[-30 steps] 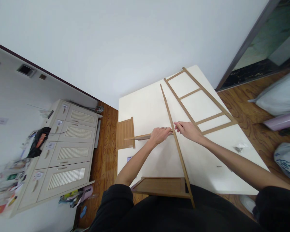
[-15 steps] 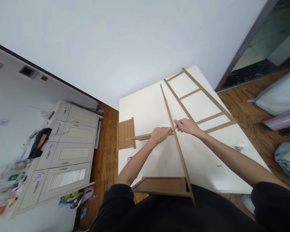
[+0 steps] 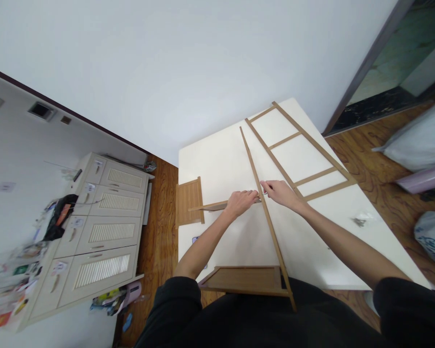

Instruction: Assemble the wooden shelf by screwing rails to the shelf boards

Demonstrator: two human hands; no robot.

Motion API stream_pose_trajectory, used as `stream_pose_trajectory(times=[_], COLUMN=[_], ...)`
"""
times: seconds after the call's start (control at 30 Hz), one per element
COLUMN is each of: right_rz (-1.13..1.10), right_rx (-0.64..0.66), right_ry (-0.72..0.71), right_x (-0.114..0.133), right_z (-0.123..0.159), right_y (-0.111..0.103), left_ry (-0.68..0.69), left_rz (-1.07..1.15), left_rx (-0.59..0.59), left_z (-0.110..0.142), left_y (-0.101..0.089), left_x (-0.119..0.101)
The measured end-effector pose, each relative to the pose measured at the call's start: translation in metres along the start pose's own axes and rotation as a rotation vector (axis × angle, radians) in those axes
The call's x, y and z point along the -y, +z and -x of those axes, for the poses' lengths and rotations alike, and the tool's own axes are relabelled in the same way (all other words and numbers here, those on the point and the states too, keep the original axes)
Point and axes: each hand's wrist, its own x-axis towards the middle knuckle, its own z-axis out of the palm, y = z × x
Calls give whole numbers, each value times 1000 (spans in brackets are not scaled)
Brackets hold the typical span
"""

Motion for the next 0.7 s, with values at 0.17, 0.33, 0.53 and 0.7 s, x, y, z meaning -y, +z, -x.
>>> stream_pose_trajectory(times=[0.17,0.33,0.53,0.7], right_rz=[38,47,24,-75], right_rx=[-74,-201,-221,-258], right_ry=[-47,-79,-53,-22], right_x=[-9,-19,-23,-19], right_z=[0,5,8,12], right_y=[10,24,28,30], left_ry=[2,18,32,31], left_rz=[12,4,-14,-2], left_rx=[-2,-17,-20,-26], left_z=[1,0,-2,-3], left_y=[-3,-4,1,3], left_x=[-1,-3,-4,-4])
